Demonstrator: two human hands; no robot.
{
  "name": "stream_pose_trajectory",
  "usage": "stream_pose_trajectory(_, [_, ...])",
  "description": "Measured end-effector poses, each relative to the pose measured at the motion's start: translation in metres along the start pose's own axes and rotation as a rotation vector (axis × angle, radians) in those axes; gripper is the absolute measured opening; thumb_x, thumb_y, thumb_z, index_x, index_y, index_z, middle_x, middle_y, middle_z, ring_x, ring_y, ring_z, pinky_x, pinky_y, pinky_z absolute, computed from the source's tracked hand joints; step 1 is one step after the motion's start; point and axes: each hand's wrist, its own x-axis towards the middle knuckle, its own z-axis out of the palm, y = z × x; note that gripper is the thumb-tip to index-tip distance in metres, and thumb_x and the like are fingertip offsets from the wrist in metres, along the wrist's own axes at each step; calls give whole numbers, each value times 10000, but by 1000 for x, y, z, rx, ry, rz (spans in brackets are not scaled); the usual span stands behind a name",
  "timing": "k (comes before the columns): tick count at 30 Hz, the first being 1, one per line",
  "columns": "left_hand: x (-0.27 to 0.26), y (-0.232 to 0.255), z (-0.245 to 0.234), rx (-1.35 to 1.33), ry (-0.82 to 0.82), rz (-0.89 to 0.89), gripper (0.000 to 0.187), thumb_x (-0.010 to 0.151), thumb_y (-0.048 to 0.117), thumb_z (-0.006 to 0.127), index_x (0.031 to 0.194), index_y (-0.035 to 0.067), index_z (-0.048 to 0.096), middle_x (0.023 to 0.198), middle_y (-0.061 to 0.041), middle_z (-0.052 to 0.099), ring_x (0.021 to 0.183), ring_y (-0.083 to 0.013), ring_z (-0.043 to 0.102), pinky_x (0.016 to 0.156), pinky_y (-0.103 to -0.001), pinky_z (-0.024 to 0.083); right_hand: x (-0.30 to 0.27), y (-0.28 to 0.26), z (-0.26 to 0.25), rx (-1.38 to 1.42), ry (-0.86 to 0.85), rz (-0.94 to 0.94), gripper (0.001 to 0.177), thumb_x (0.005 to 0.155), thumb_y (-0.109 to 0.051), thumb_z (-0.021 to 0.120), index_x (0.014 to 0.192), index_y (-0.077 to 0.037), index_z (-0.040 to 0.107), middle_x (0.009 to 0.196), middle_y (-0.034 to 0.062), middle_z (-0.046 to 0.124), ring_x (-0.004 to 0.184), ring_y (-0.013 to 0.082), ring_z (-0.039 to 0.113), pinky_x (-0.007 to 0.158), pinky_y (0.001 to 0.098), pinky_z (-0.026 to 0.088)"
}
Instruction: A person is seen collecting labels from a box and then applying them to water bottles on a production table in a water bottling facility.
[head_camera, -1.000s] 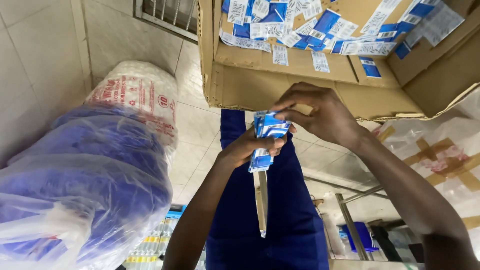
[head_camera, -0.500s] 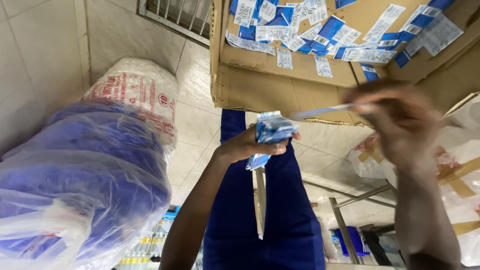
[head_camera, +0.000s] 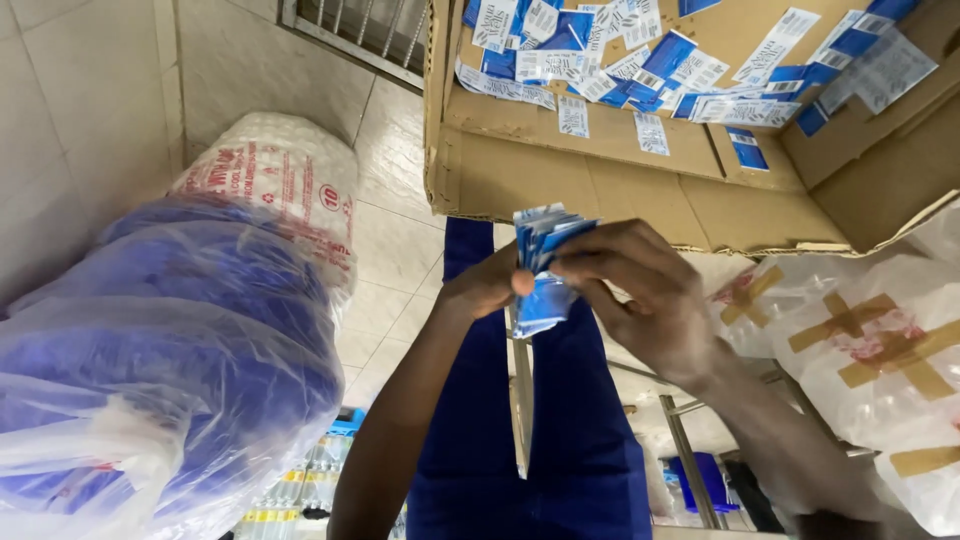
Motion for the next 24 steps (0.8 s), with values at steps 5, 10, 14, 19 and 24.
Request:
stream_pose_trajectory(5, [-1,-49,-25,30,-30,161,967,780,543,984,1501,32,591,1210,-181,730,1084,-290,734,943,-520,640,-14,12,21,-110,248,29,185,882,64,884,1000,-77,862,1129,80,693,1012,275,650,859,370,626])
stream_pose_trajectory(10, [-8,-48,-14,-2,-6,73,788,929,107,903,1595,-24,504,1272,-242,735,1110,-370,751,896,-574,669,-9,16,17,-164,181,-23,499,978,-135,871,1424,-7,688,1431,206,590,1333,426,606,1084,519,550])
stream_pose_trajectory(14, [-17,-62,-23,-53,32,38,760,907,60,907,1564,-33,537,1243,-248,749,1089,-346,762,917,-576,664,-17,26,33,-99,95,-37,388,1030,-110,765,1370,64,696,1272,258,702,1212,489,698,991,561,586])
stream_pose_trajectory(19, [-33,-46,-16,-72,127,-8,626,880,97,920,1440,12,652,1186,-113,786,1012,-200,756,896,-466,672,-21,32,40,-95,9,-140,489,1125,-330,568,1369,71,707,1347,230,753,1309,434,720,1153,581,509])
stream_pose_trajectory(24, [-31,-30,0,-240,110,22,542,956,86,803,1427,-77,594,916,-153,693,770,-234,737,799,-493,668,-107,233,102,-571,71,-141,434,1152,-218,574,1448,87,659,1278,255,694,1278,422,685,1167,558,478])
